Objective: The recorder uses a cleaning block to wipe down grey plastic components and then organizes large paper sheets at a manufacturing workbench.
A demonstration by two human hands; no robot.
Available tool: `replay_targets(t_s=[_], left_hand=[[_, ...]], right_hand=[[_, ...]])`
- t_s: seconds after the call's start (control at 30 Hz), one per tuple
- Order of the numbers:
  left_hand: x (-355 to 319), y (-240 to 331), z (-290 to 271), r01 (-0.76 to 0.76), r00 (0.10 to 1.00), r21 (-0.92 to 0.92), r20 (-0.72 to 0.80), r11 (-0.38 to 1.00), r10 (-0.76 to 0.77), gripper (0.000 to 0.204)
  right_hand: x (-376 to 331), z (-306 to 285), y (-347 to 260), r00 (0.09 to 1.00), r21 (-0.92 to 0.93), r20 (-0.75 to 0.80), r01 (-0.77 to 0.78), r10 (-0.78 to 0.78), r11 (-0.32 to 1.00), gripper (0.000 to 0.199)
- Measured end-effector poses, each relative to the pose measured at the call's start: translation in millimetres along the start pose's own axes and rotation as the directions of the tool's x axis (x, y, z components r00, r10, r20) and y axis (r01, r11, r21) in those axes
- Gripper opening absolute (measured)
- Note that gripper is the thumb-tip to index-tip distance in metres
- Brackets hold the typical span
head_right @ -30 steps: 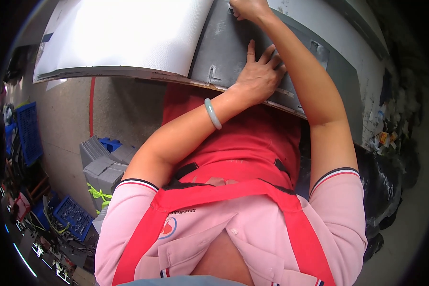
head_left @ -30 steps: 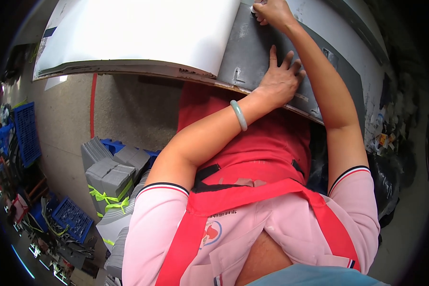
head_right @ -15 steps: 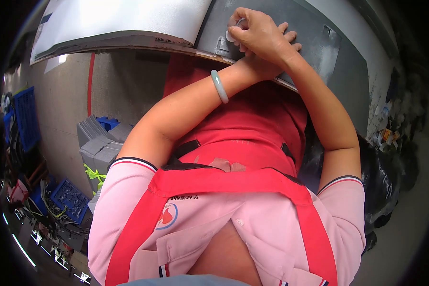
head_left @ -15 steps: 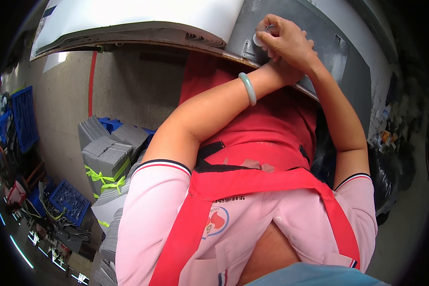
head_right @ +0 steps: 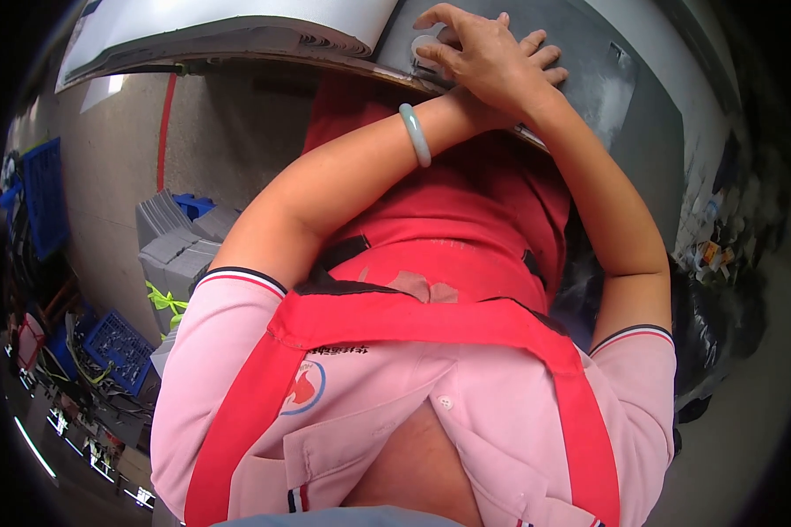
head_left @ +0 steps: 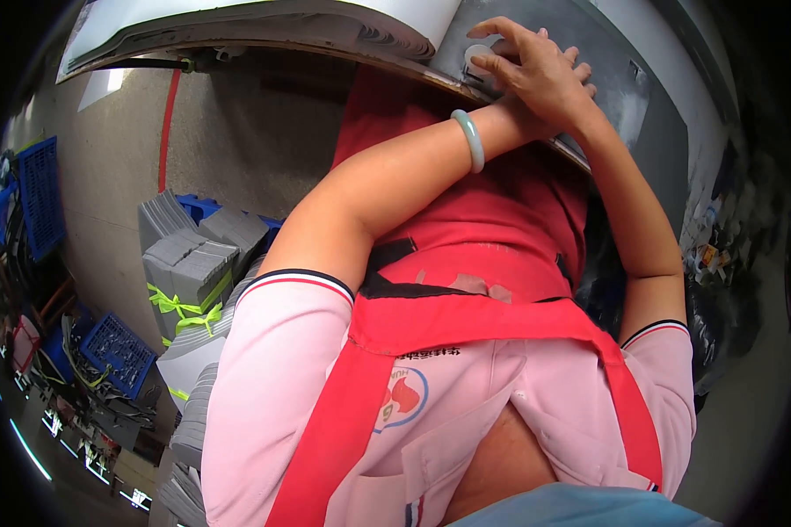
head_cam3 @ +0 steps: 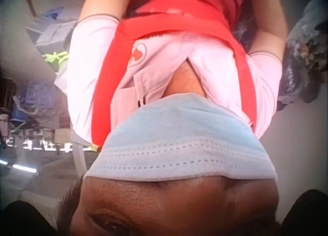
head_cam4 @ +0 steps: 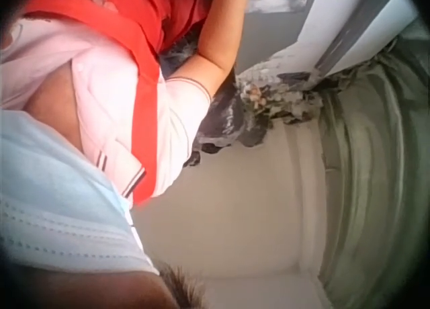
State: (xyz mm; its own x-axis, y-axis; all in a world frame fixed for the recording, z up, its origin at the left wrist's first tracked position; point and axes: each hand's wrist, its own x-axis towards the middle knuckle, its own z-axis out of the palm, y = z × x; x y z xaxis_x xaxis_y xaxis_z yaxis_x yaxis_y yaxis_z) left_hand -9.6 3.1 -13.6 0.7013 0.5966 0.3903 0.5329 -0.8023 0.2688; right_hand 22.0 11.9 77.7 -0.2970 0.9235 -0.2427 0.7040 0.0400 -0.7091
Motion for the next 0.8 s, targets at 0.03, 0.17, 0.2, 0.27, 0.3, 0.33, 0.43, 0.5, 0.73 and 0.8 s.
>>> replay_targets(t_s=[0.03,0.17,0.2,0.27,0.3,0.33,0.43,0.5,0.73,0.8], left_hand=[[3.4,0.0,11.6,0.019,1.0,0.007,-0.001,1.0,-0.019,0.048],[6.7,3.9,10.9,0.04,0.999,0.109,0.024,0.993,-0.042,0.048],[5.5,2.3,-2.3,-0.016,0.998,-0.008,0.059,1.0,0.016,0.046],[7.1,0.3,-7.0,-0.006,0.995,0.035,0.102,0.999,0.003,0.049],[7.1,0.3,-9.0,-0.005,0.99,0.072,0.141,0.997,-0.006,0.052],[6.6,0.0,-7.6,-0.01,0.989,0.073,0.145,0.997,0.0,0.052],[6.1,-0.4,-3.3,-0.023,0.997,0.041,0.077,0.999,0.019,0.051],[8.1,1.6,-1.2,-0.052,0.997,-0.008,0.052,0.999,0.052,0.052],[12.3,5.9,5.4,-0.029,0.99,-0.159,-0.138,0.987,0.007,0.03],[8.8,0.1,1.4,-0.021,0.993,-0.126,-0.117,0.992,0.006,0.029]], right_hand=[[-0.7,5.7,3.0,1.0,-0.001,0.016,0.012,-0.012,1.0,0.023],[-7.9,15.0,19.6,0.97,-0.31,-0.147,0.143,-0.196,0.94,0.024],[-7.4,17.1,24.7,0.963,-0.345,-0.13,0.179,-0.236,0.921,0.027],[-10.1,23.0,5.9,0.959,-0.395,-0.136,0.177,-0.248,0.902,0.029],[-8.7,25.8,4.6,0.959,-0.392,-0.137,0.179,-0.249,0.902,0.029],[-6.9,27.8,5.7,0.962,-0.437,-0.12,0.17,-0.244,0.883,0.028],[-2.6,27.8,12.6,0.974,-0.57,-0.081,0.13,-0.213,0.812,0.027],[-9.6,21.6,16.5,0.978,-0.61,-0.084,0.1,-0.189,0.786,0.027],[-60.8,-67.3,97.8,0.828,0.082,-0.557,-0.019,0.062,0.996,0.023],[-76.9,-92.6,143.1,0.718,-0.024,-0.661,-0.311,0.218,0.95,0.026]])
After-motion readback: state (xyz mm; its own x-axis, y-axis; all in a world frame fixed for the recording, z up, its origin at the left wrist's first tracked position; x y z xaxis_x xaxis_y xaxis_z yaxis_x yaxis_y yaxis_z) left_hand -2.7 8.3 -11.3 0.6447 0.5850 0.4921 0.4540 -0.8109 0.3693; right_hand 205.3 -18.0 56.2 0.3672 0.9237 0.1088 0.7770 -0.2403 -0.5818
